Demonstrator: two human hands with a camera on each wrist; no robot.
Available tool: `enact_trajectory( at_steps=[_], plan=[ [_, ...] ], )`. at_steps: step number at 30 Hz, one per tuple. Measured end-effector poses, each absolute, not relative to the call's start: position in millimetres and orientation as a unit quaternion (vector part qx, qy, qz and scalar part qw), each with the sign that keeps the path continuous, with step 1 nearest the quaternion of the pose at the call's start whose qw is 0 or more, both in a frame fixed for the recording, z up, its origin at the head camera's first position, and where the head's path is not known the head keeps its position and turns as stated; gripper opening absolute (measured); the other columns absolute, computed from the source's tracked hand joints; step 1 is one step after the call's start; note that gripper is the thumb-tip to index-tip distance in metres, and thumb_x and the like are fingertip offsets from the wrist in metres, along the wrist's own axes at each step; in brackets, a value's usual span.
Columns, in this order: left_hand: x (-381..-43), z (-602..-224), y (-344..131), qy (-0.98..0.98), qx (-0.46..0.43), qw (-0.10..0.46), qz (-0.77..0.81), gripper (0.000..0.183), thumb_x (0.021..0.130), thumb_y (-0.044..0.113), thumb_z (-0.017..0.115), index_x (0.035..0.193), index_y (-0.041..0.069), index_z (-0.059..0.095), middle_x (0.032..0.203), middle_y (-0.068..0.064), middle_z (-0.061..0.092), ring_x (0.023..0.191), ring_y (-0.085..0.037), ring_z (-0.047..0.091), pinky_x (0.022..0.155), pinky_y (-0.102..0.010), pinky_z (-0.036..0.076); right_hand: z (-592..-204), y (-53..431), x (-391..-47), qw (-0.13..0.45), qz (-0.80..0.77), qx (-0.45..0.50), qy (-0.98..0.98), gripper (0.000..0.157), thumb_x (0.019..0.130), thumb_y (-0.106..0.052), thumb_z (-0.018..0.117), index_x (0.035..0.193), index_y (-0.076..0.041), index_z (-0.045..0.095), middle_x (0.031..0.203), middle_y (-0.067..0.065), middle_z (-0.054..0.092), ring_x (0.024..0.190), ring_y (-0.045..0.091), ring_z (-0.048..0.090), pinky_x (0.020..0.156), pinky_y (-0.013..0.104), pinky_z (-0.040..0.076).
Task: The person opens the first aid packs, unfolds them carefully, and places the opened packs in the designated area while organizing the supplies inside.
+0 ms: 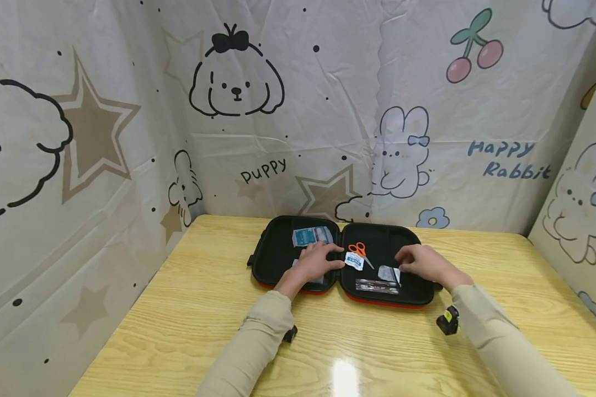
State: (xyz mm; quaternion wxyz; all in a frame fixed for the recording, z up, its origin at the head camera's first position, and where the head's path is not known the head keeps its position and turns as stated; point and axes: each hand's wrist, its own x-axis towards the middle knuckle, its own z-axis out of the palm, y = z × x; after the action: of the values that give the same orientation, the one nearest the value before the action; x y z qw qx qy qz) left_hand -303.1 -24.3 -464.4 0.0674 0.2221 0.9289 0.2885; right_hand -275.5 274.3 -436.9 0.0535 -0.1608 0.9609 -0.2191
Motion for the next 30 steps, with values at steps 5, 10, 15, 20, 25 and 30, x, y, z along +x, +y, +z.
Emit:
enact_trajectory(
  at_steps=[5, 10, 15, 20, 25, 30],
  plan=[
    [-304.6, -467.8, -23.4, 0.929, 0.223, 0.068, 0.286, 0.045, 0.096, 0.044, 0.062, 0.138, 0.028, 0.059, 0.146, -0.009, 0.049, 0.13, -0.033, 0.041, 0.113, -0.053, 0.026, -438.4, 268.4, -273.4, 0.08, -0.247, -0.144, 0.955, 0.023, 0.085, -0.005, 0.069, 0.106, 0.006, 0.069, 0.079, 0.006, 0.067, 0.068, 0.013, 0.06, 0.064, 0.03, 0.05],
    [-305.2, -468.1, -23.0, 0.93, 0.219, 0.069, 0.287, 0.045, 0.096, 0.045, 0.062, 0.138, 0.029, 0.059, 0.147, -0.009, 0.048, 0.131, -0.033, 0.04, 0.114, -0.053, 0.025, -438.5, 260.7, -272.3, 0.096, -0.298, -0.13, 0.941, 0.03, 0.088, -0.003, 0.066, 0.115, 0.009, 0.064, 0.083, 0.01, 0.07, 0.067, 0.015, 0.064, 0.062, 0.03, 0.053],
    [-305.0, -466.3, -23.6, 0.931, 0.217, 0.071, 0.286, 0.045, 0.096, 0.044, 0.062, 0.138, 0.029, 0.059, 0.147, -0.009, 0.048, 0.131, -0.032, 0.04, 0.114, -0.053, 0.025, -438.3, 256.3, -272.0, 0.111, -0.36, -0.135, 0.916, 0.042, 0.091, -0.001, 0.06, 0.13, 0.011, 0.053, 0.09, 0.017, 0.073, 0.07, 0.018, 0.065, 0.058, 0.032, 0.052],
    [-304.4, -465.8, -24.2, 0.93, 0.218, 0.069, 0.289, 0.044, 0.096, 0.043, 0.063, 0.137, 0.028, 0.06, 0.146, -0.01, 0.049, 0.13, -0.033, 0.04, 0.113, -0.053, 0.025, -443.9, 255.6, -274.3, 0.13, -0.419, -0.121, 0.89, 0.052, 0.093, -0.001, 0.052, 0.142, 0.01, 0.04, 0.1, 0.021, 0.074, 0.074, 0.018, 0.063, 0.062, 0.033, 0.053],
    [-305.0, -467.0, -23.8, 0.932, 0.215, 0.07, 0.284, 0.045, 0.096, 0.044, 0.062, 0.138, 0.029, 0.059, 0.146, -0.009, 0.048, 0.13, -0.032, 0.04, 0.114, -0.053, 0.026, -447.8, 253.0, -274.4, 0.156, -0.464, -0.098, 0.866, 0.057, 0.099, -0.008, 0.051, 0.15, 0.003, 0.029, 0.116, 0.022, 0.07, 0.085, 0.02, 0.066, 0.069, 0.033, 0.054],
    [-306.0, -467.3, -23.2, 0.931, 0.217, 0.068, 0.285, 0.045, 0.096, 0.044, 0.062, 0.138, 0.029, 0.059, 0.146, -0.009, 0.048, 0.13, -0.033, 0.04, 0.113, -0.053, 0.026, -446.9, 250.4, -274.9, 0.154, -0.447, -0.094, 0.876, 0.062, 0.101, -0.02, 0.057, 0.151, 0.001, 0.029, 0.112, 0.019, 0.071, 0.086, 0.019, 0.067, 0.07, 0.033, 0.053]
  ],
)
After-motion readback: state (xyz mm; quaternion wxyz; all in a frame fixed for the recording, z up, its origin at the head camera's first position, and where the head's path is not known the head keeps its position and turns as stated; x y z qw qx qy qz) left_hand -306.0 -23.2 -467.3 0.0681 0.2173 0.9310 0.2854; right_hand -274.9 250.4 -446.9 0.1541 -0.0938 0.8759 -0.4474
